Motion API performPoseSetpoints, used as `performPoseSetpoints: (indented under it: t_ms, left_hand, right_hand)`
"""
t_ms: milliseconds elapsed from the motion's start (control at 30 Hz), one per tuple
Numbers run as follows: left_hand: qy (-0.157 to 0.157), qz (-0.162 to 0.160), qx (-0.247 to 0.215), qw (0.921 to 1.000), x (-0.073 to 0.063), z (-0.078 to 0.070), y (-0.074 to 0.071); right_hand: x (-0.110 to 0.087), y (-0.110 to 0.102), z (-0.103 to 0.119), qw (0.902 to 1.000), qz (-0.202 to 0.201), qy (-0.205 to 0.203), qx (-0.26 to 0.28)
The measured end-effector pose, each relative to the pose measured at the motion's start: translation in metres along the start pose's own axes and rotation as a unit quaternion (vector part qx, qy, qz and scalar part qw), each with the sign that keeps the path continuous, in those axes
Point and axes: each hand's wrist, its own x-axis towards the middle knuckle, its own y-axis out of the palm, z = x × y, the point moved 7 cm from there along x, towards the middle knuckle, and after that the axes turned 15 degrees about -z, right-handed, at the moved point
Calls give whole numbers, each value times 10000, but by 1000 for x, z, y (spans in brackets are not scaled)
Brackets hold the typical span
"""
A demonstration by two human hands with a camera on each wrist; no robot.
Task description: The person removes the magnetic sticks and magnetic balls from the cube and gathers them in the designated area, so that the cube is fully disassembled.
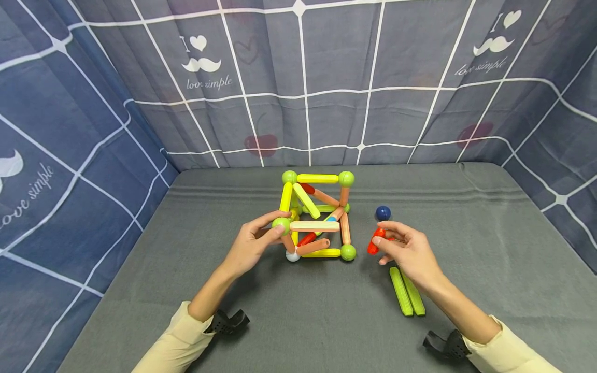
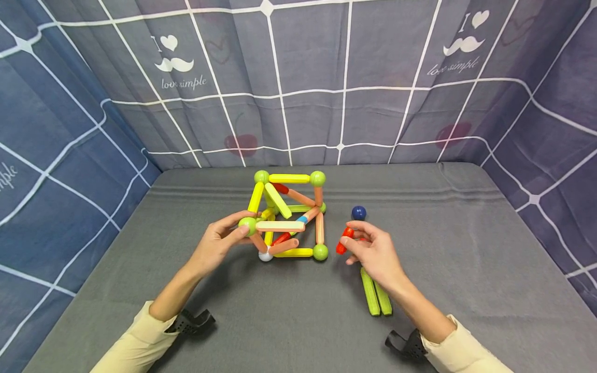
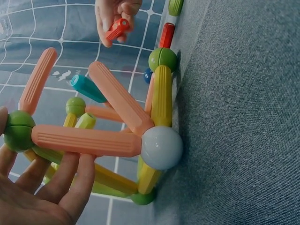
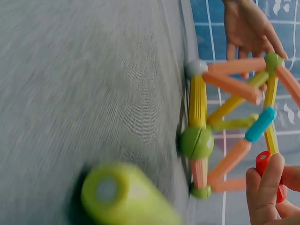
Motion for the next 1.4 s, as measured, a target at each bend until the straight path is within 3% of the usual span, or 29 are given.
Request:
performPoseSetpoints:
  t_ms: [133,267,467,600,800,1400]
  left_hand:
    - [-8,11,-17,10000,0,0,0]
    - [-16,9,-22,10000,0,0,0]
    - [-11,1,13,10000,1,0,0]
    - [0,13,-11,10000,2,1,1]
    - [60,15,-53,10000,1,1,1]
    - [67,34,14,10000,0,0,0]
  right_hand:
    - [6,-20,-3,9998,-160,-56,-75]
    - [15,-38,-10,9977,-167,-133,-646]
    - [30,-54,-27,9839,227,-79,-1772]
    - [35,-56,-36,9742,600,49,-2174]
    - [36,-53,-44,9706,787,333,-2252]
    - [31,-46,-41,9712,921,174,-2189]
